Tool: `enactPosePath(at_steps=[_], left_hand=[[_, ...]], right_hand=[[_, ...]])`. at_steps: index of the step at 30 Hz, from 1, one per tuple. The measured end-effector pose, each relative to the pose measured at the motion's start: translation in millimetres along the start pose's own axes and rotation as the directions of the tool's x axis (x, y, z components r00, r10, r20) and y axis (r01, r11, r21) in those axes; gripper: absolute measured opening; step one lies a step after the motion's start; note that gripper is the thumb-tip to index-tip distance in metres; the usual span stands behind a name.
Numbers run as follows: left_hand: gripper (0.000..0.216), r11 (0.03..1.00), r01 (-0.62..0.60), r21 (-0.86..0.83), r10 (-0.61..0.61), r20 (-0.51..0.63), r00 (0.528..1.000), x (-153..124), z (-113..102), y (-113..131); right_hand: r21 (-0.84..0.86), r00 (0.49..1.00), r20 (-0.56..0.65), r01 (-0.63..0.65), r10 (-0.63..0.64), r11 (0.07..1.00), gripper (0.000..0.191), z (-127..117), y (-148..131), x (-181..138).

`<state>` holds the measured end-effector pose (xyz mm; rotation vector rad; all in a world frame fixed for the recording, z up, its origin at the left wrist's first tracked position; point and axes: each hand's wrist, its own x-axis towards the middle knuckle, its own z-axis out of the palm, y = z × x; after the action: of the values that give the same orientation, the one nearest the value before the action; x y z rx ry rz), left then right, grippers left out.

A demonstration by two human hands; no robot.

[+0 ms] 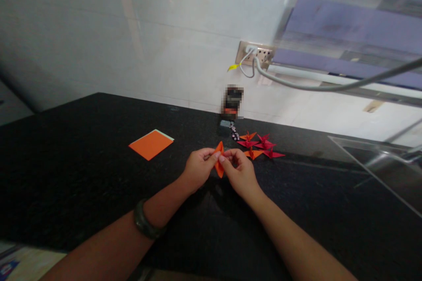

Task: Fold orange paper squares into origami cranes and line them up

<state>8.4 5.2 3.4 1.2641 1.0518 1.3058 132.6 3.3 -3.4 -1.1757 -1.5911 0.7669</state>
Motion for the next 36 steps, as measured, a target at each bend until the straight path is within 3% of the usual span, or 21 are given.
enactPosePath(at_steps=[5, 10, 17, 22, 26, 32, 36], left_hand=[[0.020, 0.999, 0.011, 0.050, -0.009, -0.049, 0.999, 0, -1, 2], [0.023, 0.999, 0.031, 0.012, -0.030, -0.029, 0.999, 0, -2, 3], [0.026, 0.998, 0.060, 0.015, -0.059, -0.036, 0.998, 1, -4, 3], [0.019, 0.996, 0.087, -0.013, -0.088, -0.022, 0.996, 0, -1, 1], [0.017, 0.998, 0.017, 0.053, -0.015, -0.038, 0.999, -1, 0, -2], [0.017, 0.971, -0.048, 0.236, 0.063, -0.057, 0.996, -2, -1, -8], [0.018, 0.979, -0.015, 0.205, 0.035, -0.094, 0.995, 1, -3, -10]], right_hand=[[-0.086, 0.999, 0.014, 0.043, -0.042, 0.995, 0.018, -2, -1, -1], [-0.242, 0.988, 0.023, 0.156, -0.155, 0.958, 0.014, -5, -4, -2], [-0.337, 0.967, 0.059, 0.252, -0.246, 0.907, 0.017, -7, -8, -2], [-0.386, 0.984, 0.010, 0.165, -0.175, 0.907, 0.015, -8, -4, 1], [-0.422, 0.996, -0.011, 0.075, -0.088, 0.903, 0.011, -9, -2, 1], [-0.504, 0.989, 0.013, 0.131, -0.144, 0.854, 0.017, -10, -5, -1], [-0.420, 0.986, 0.029, 0.163, -0.167, 0.893, 0.026, -10, -3, 0]])
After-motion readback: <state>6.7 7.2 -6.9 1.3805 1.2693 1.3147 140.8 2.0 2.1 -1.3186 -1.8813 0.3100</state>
